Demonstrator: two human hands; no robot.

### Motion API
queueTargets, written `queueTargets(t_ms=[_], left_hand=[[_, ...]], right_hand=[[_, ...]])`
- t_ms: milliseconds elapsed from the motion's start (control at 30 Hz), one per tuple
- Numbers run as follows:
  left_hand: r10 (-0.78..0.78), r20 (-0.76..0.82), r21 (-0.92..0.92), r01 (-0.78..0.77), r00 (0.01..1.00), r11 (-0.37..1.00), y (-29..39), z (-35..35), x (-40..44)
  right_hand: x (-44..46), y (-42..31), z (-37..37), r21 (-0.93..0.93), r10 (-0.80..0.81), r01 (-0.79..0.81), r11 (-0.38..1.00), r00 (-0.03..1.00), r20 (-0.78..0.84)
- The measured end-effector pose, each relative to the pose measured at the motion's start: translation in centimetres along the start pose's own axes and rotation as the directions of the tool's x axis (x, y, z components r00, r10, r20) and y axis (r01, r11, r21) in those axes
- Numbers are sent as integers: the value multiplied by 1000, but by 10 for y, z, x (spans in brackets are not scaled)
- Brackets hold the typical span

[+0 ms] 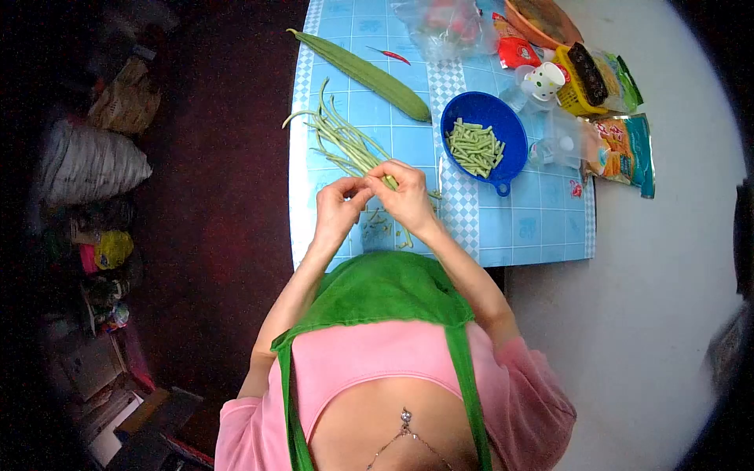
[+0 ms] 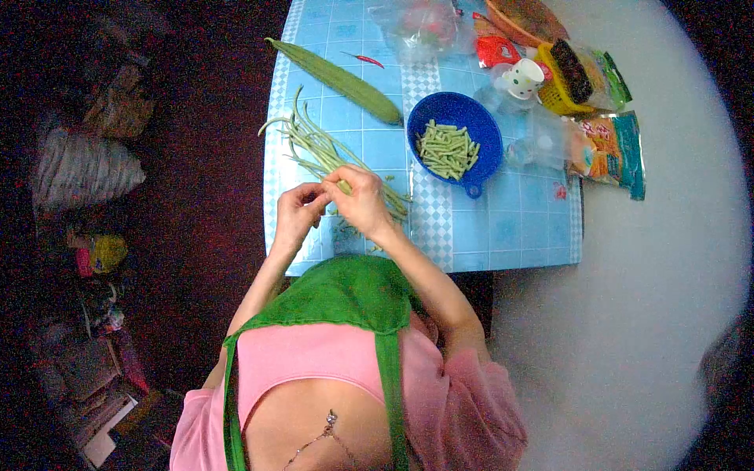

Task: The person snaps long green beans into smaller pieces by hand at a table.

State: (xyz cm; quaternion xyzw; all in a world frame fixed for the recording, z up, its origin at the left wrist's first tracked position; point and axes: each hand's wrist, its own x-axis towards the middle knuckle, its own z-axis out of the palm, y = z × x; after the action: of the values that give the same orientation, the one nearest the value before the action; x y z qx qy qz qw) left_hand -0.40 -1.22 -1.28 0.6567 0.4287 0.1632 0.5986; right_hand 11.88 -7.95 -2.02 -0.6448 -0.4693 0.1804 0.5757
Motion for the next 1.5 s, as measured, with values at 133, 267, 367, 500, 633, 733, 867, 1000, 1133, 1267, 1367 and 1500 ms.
queueTargets(t_ms=[133, 267, 367, 500, 633, 733, 867, 1000, 1133, 1267, 1367, 1500], left_hand=[[-14, 44, -236, 24, 999, 971, 4, -11, 6], [-122, 206, -316, 184, 971, 931, 7, -12, 15], [-215, 396, -518, 411, 893, 751, 1, -7, 19], [-51, 693, -668, 667, 720, 329, -21, 24, 19], [-189, 422, -453, 387, 887, 803, -30, 24, 7], [-148, 277, -94, 180, 949, 979, -89, 23, 12], [175, 142, 325, -213, 974, 921, -83, 20, -2], [44, 87, 188, -59, 995, 980, -85, 17, -6], [-2, 130, 91, -10, 992, 996, -86, 17, -7], [-41, 113, -7, 42, 993, 999, -79, 18, -9], [-156, 186, -130, 182, 970, 975, -73, 20, -7], [-258, 393, -417, 421, 883, 805, -41, 29, 1]], right_hand=[[-1, -16, -12, -277, -45, 77, 958, 992, 121], [-7, -12, -14, -376, -102, 168, 911, 977, 190], [-14, -10, -18, -366, -205, 239, 899, 970, 131], [-14, 1, -23, -26, 14, -23, 999, 950, -313], [13, 14, -88, 21, 148, -162, 987, 836, -529], [34, 45, -133, -264, 12, -154, 952, 882, -471], [32, 52, -142, -669, -228, 41, 742, 954, -194], [-3, 35, -100, -547, -28, -31, 837, 995, -99], [-35, 72, -65, -778, 219, -25, 627, 965, 146], [-48, 98, -63, -830, 270, -47, 556, 955, 126], [-47, 94, -72, -780, 289, -91, 619, 950, 118], [-44, 66, -64, -60, 419, -415, 908, 894, 156]])
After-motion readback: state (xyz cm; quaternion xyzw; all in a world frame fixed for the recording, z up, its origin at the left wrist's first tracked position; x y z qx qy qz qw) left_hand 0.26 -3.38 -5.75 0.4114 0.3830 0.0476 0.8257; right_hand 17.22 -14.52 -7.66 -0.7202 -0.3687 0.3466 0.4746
